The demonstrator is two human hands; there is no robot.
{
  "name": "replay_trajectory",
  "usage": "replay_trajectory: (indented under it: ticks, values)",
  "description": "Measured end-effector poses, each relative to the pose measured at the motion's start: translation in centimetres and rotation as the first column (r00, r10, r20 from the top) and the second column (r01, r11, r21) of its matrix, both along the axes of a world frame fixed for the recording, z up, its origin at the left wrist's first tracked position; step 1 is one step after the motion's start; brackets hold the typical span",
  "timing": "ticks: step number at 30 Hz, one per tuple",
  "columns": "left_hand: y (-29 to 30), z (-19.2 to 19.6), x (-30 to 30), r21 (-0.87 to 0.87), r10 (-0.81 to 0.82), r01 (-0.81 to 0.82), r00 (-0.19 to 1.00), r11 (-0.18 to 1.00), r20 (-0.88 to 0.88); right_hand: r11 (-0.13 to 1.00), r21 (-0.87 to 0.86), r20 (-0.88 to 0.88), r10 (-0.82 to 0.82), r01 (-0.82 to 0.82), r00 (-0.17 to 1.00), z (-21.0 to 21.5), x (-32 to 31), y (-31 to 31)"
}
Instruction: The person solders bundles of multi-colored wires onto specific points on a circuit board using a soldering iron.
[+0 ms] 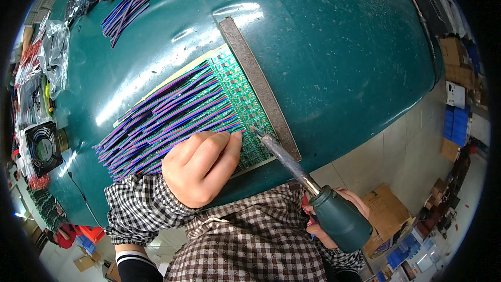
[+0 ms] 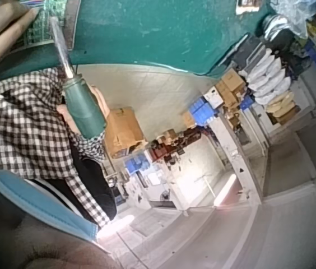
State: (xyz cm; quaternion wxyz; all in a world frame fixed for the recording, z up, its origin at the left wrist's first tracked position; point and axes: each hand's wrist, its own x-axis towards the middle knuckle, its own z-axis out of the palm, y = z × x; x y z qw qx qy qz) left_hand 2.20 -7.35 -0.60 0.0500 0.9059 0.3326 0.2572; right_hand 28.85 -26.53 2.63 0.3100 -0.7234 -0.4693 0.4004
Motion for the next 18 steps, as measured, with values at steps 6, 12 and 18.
replay_trajectory:
  ticks: [6,12,18]
  values:
    - [0.0,-0.2,0.0,0.038,-0.013,0.013,1.000,0.999,0.003,1.000,-0.015,-0.053,-0.012,0.011,0.999,0.0,0.0,0.1]
    - [0.0,0.3,-0.1,-0.006,-0.024,0.024,1.000,1.000,-0.007,1.000,0.012,-0.067,-0.004,0.005,0.998,0.0,-0.3,0.6]
    - [0.0,0.4,-0.1,-0.018,0.002,-0.002,1.000,1.000,0.023,1.000,0.007,-0.094,-0.002,0.002,0.996,0.4,-0.6,1.3]
